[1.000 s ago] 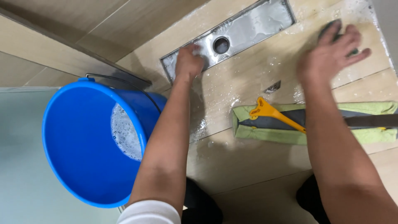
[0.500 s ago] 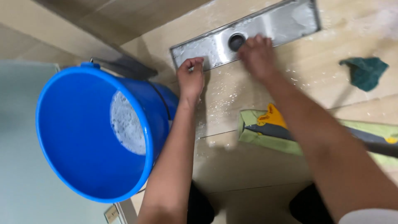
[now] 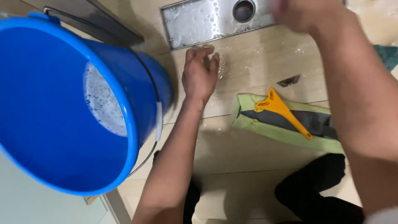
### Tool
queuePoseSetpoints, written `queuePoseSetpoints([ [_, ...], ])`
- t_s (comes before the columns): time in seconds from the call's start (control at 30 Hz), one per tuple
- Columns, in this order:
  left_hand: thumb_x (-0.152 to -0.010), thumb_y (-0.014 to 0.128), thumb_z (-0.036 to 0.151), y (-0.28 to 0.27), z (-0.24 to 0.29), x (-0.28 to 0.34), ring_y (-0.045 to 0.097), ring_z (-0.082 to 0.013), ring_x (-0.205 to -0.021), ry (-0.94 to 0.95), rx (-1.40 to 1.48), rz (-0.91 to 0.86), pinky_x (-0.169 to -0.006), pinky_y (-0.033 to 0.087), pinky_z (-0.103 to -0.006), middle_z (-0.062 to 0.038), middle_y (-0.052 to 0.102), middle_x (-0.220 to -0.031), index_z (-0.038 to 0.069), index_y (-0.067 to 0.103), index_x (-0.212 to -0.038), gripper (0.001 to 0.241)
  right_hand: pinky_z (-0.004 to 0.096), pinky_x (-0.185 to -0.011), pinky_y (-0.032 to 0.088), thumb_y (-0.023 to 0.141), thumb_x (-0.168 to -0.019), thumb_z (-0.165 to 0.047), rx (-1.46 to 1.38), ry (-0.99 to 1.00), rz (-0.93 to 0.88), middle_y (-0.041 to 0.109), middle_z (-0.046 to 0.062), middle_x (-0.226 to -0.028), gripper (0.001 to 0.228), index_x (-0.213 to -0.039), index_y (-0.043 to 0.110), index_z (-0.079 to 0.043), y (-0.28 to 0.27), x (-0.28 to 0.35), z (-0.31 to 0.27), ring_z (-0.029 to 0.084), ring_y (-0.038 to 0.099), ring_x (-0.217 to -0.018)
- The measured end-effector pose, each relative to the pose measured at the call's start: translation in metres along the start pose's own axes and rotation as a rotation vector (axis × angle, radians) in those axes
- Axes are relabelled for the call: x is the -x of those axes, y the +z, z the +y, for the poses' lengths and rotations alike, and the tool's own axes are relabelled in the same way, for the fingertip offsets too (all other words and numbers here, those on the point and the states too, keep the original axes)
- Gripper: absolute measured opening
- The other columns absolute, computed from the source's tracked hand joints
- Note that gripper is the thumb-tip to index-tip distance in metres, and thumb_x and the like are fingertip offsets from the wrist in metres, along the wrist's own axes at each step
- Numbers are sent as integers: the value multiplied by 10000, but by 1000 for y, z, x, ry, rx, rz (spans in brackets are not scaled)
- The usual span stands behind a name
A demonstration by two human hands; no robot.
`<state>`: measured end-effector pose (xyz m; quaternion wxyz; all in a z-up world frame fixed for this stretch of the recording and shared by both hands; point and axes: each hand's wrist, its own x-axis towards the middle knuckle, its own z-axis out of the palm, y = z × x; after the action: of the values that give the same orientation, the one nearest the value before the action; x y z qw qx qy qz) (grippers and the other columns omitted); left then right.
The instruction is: Cleaning a floor drain with a sponge and soapy water in a bathroom.
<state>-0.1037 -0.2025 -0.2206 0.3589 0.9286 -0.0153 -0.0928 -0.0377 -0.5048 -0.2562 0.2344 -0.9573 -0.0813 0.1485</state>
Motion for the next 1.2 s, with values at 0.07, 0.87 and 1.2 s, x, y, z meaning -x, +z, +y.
queuePoseSetpoints([
  [0.07, -939, 745, 182, 4, 1, 1, 674, -231, -1013, -99, 98, 28, -856, 549, -382, -105, 653, -1113, 109, 725, -1187, 259, 496, -921, 543, 798, -881, -409, 404, 356, -545, 739, 159, -1175, 409, -1174, 797, -123, -37, 30, -40, 359, 697, -1093],
  [0.87, -940, 593, 0, 28, -52, -33, 667, -148, -886, -476, 972, -104, -798, 546, -276, -106, 692, -1082, -54, 666, -1256, 329, 426, -988, 462, 870, -897, -223, -45, 254, 340, 611, 100, -1167, 197, -994, 744, -105, 48, 117, -1, 347, 535, -1142],
  [1.2, -970, 557, 69, 32, -37, -30, 663, -181, -771, -574, 1118, -132, -706, 565, -304, -137, 739, -1107, -22, 657, -1192, 259, 462, -1008, 447, 818, -1033, -223, 28, 364, 603, 633, 125, -1167, 246, -1164, 665, -81, 90, 139, -3, 323, 570, -1136],
])
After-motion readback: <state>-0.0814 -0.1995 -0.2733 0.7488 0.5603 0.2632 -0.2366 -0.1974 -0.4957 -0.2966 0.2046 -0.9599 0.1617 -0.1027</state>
